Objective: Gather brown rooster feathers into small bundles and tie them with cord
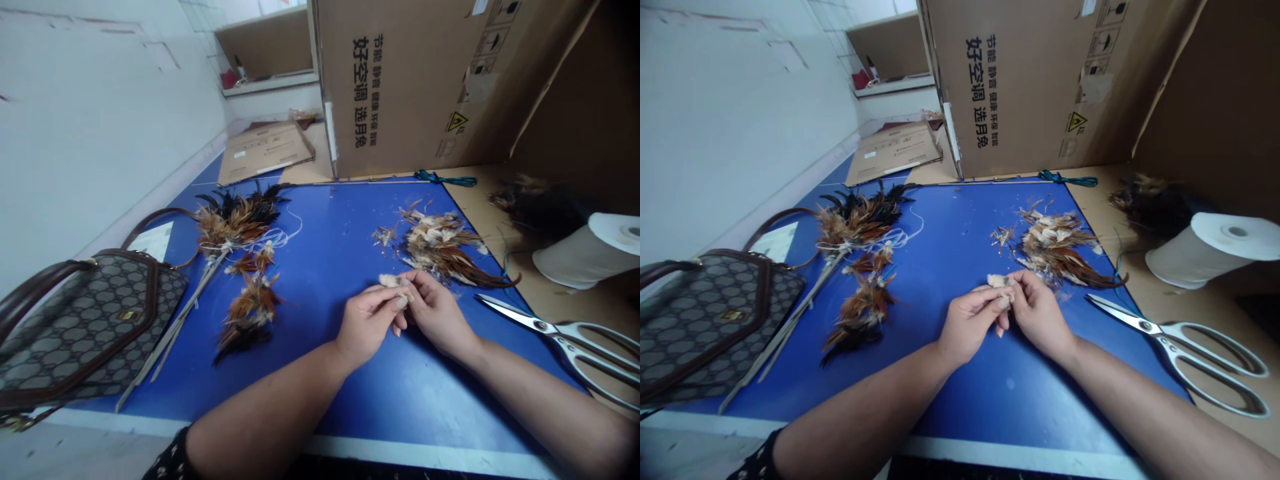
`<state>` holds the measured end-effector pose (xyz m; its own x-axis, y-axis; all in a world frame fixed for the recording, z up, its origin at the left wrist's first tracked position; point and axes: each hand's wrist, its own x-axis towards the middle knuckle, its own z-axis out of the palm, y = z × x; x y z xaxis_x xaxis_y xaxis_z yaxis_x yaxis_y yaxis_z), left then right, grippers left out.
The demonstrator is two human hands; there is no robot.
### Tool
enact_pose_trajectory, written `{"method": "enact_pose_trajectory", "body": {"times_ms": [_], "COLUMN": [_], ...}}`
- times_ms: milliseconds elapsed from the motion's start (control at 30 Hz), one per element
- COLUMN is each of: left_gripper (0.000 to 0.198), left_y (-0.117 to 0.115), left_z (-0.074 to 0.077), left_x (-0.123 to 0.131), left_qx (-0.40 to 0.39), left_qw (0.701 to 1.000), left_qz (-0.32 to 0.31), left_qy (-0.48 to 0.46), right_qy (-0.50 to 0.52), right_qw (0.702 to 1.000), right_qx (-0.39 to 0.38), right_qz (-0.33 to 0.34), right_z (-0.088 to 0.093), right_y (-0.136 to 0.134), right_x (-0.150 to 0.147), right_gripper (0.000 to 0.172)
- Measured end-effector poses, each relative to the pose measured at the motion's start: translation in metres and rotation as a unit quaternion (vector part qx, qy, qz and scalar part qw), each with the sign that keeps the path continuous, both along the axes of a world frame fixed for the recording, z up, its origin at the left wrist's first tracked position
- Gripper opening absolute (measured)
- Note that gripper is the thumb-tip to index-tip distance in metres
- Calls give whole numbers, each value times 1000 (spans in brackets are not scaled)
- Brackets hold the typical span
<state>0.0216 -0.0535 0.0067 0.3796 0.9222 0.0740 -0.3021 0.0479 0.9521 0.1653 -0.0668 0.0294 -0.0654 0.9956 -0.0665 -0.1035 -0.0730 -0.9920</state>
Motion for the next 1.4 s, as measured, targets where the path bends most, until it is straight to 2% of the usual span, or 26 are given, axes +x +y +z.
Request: {"method": "enact_pose_trajectory", "body": {"times_ms": [167, 367, 467, 567, 733, 833, 933, 1067, 1167, 1267, 1400], "left_gripper": [29, 26, 25, 22, 20, 22, 20, 21, 23, 22, 20], "left_y": [-3, -2, -1, -1, -3, -3, -4, -4, -4, -3, -3], "left_z": [-1, 6, 5, -1, -8, -7, -4, 0, 2, 2, -3], "left_x": [0, -1, -2, -2, -3, -4, -4, -3, -1, -1, -2], "left_qx": [42, 27, 43, 108, 258, 283, 262, 140, 73, 72, 122], "left_qw": [999, 999, 998, 992, 963, 955, 961, 989, 997, 997, 991], "left_qz": [8, 44, 49, 42, 38, 40, 34, 16, 23, 25, 24], "left_qy": [31, 15, 16, 39, 75, 79, 76, 37, 12, 15, 48], "right_qy": [-17, -48, -60, -63, -76, -88, -88, -57, -46, -37, -43], "right_qw": [1000, 999, 998, 998, 997, 996, 996, 998, 999, 999, 999], "right_qx": [-15, 5, 1, -10, -19, -11, -5, -19, -13, -14, -21], "right_qz": [2, 0, 2, 14, -12, -19, -15, 16, 26, 25, 19], "right_z": [-2, -1, 0, -2, -10, -12, -10, -3, 2, 3, 0], "right_y": [-1, 1, 2, 2, 3, 3, 2, -1, -2, -1, -1], "right_x": [-1, 2, 3, 4, 6, 6, 5, 4, 3, 3, 3], "right_gripper": [38, 33, 33, 34, 36, 35, 34, 34, 34, 37, 40]}}
